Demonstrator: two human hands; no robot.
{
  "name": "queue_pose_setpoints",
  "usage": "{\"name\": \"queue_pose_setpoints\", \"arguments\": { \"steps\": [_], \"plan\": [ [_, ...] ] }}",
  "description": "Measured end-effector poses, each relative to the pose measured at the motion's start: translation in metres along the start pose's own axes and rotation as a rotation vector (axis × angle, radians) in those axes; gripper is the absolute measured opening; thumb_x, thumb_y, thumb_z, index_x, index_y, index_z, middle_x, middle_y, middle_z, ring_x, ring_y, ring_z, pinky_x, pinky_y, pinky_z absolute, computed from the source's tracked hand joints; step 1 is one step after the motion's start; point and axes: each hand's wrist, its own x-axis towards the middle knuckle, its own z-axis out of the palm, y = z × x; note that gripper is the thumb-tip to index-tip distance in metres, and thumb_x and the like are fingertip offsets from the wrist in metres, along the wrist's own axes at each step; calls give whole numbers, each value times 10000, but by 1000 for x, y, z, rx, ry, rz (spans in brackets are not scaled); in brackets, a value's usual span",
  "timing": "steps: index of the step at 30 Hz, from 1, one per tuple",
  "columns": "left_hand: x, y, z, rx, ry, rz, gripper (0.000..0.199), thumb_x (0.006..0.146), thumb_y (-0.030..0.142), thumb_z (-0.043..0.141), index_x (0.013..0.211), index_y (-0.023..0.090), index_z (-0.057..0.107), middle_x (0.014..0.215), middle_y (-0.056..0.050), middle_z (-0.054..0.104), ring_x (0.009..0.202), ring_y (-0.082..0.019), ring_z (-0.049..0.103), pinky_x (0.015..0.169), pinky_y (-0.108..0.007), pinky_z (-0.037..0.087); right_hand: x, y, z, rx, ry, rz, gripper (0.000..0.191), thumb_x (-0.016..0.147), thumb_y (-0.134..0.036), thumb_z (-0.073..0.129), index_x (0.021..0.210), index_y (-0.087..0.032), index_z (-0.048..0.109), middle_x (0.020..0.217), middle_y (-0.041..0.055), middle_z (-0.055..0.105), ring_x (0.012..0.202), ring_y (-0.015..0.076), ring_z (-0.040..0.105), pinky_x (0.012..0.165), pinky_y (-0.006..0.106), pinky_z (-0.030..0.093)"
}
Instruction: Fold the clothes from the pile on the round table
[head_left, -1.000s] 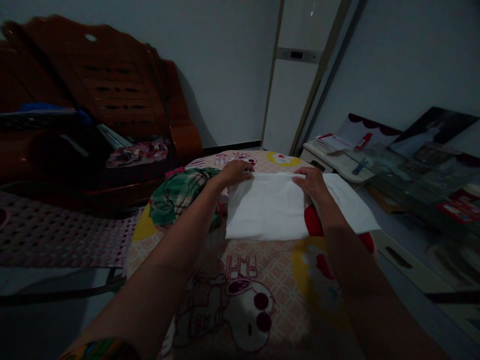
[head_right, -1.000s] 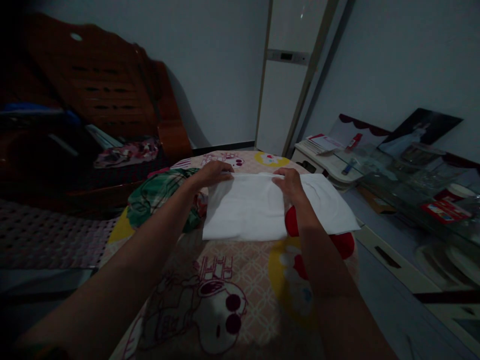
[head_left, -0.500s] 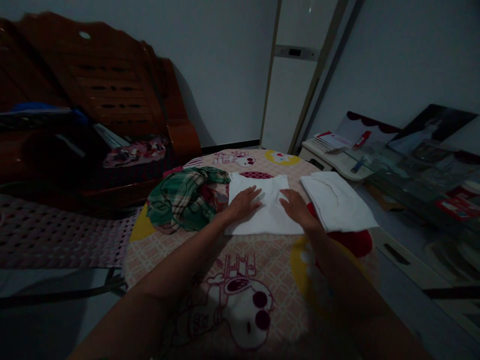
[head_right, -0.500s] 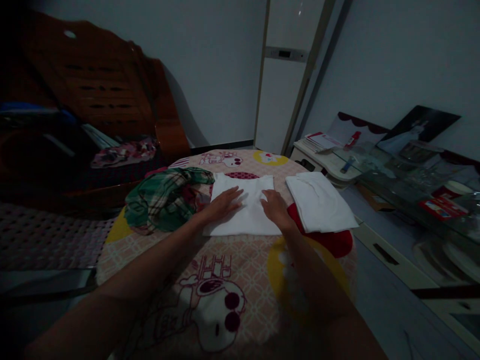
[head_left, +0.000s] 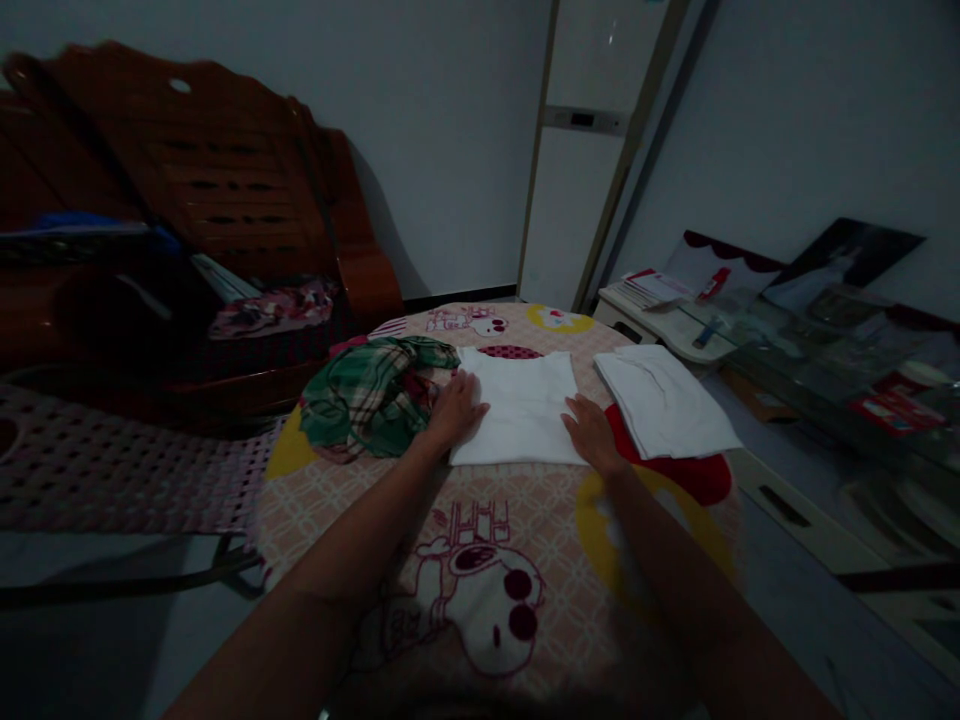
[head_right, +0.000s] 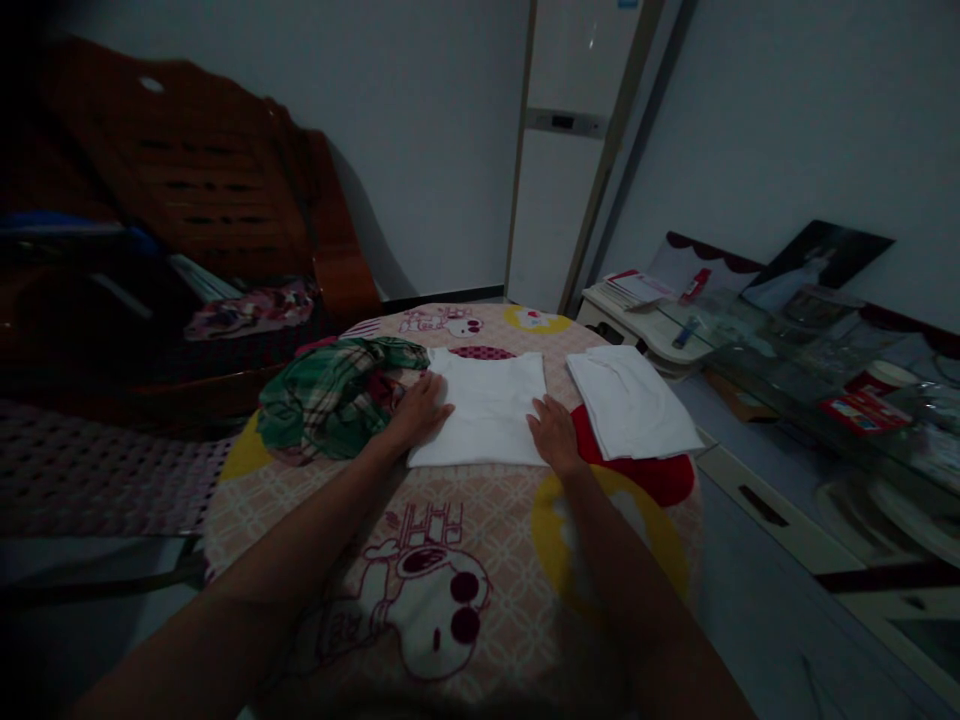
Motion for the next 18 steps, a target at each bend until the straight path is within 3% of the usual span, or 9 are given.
{"name": "queue_pose_setpoints", "arguments": {
  "steps": [3,7,11,14,18],
  "plan": [
    [-7,-7,-12,-98,20,-31,550,872,270,585,1386,88,517,1487,-209,487,1400,-319,441,1168,-438,347,-4,-2,-12,40,64,23,288,925,-228,535,1140,-126,698,1170,184,695,1128,304,625,1033,464,472],
    [-31,7,-29,-289,15,209,403,928,306,510,1276,140,627,1360,-145,623,1274,-265,573,1127,-423,412,-14,-18,-26,172,70,-205,212,928,-281,575,1037,-199,737,1058,136,731,1040,282,657,964,452,525],
    [-53,34,-22,-312,-113,483,661,943,497,527,1490,140,424,1558,-174,414,1443,-269,398,1183,-435,344,-28,-35,-22,282,-19,-483,442,921,-374,628,1338,-228,612,1384,130,608,1313,278,532,1103,496,444],
    [-59,42,-9,-196,-238,513,806,892,537,606,1528,113,349,1597,-219,313,1491,-320,293,1211,-497,269,-36,-35,-13,269,-60,-542,501,913,-380,647,1384,-229,568,1440,136,561,1367,270,486,1133,498,417],
    [-60,36,-7,-130,-289,516,756,900,388,621,1541,117,327,1614,-219,271,1499,-330,269,1216,-505,247,-39,-27,-12,238,-89,-564,468,894,-287,645,1354,-221,594,1437,138,566,1333,272,521,1107,491,444]
  ]
}}
